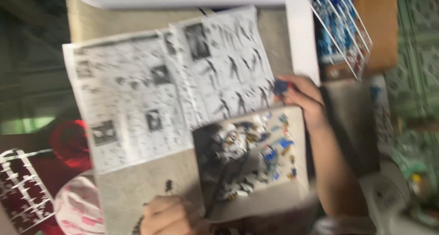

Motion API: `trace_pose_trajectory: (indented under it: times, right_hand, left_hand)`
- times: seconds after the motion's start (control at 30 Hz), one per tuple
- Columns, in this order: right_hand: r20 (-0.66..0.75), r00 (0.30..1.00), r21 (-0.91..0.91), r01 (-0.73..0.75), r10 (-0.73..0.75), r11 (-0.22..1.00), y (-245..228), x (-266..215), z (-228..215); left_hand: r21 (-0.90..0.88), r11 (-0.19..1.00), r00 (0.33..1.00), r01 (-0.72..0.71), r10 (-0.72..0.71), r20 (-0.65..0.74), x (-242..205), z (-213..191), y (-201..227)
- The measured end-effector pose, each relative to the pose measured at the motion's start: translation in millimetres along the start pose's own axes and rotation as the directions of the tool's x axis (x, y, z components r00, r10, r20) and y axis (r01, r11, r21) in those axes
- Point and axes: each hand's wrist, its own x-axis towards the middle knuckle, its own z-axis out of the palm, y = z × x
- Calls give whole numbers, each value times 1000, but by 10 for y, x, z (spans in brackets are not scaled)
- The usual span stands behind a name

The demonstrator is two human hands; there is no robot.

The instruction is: Assembling a plastic model robot by selecting parts from a box and snapping them together while following a manual.

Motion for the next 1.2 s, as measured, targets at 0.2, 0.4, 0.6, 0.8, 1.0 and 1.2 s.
trace_pose_trajectory:
  times: [0.2,0.4,0.6,0.8,1.0,1.2]
  right_hand:
    - [158,976,133,129,-149,983,-63,32,102]
    - [173,961,116,198,-216,973,-26,59,101]
    - [207,943,91,248,-262,964,-60,53,116]
    - [206,946,76,239,-250,968,-63,53,110]
    - [220,940,64,254,-262,965,-36,72,88]
    - [211,950,87,215,-228,973,-61,49,95]
  left_hand:
    - [167,947,956,276,-289,57,3,-2,230]
    - [188,956,971,226,-236,32,152,27,132]
    - [148,979,980,140,-158,121,281,89,48]
    - [90,994,972,58,-76,220,279,116,15]
    - [14,993,980,114,-115,165,349,129,111]
    - [-21,986,969,167,-160,187,278,83,126]
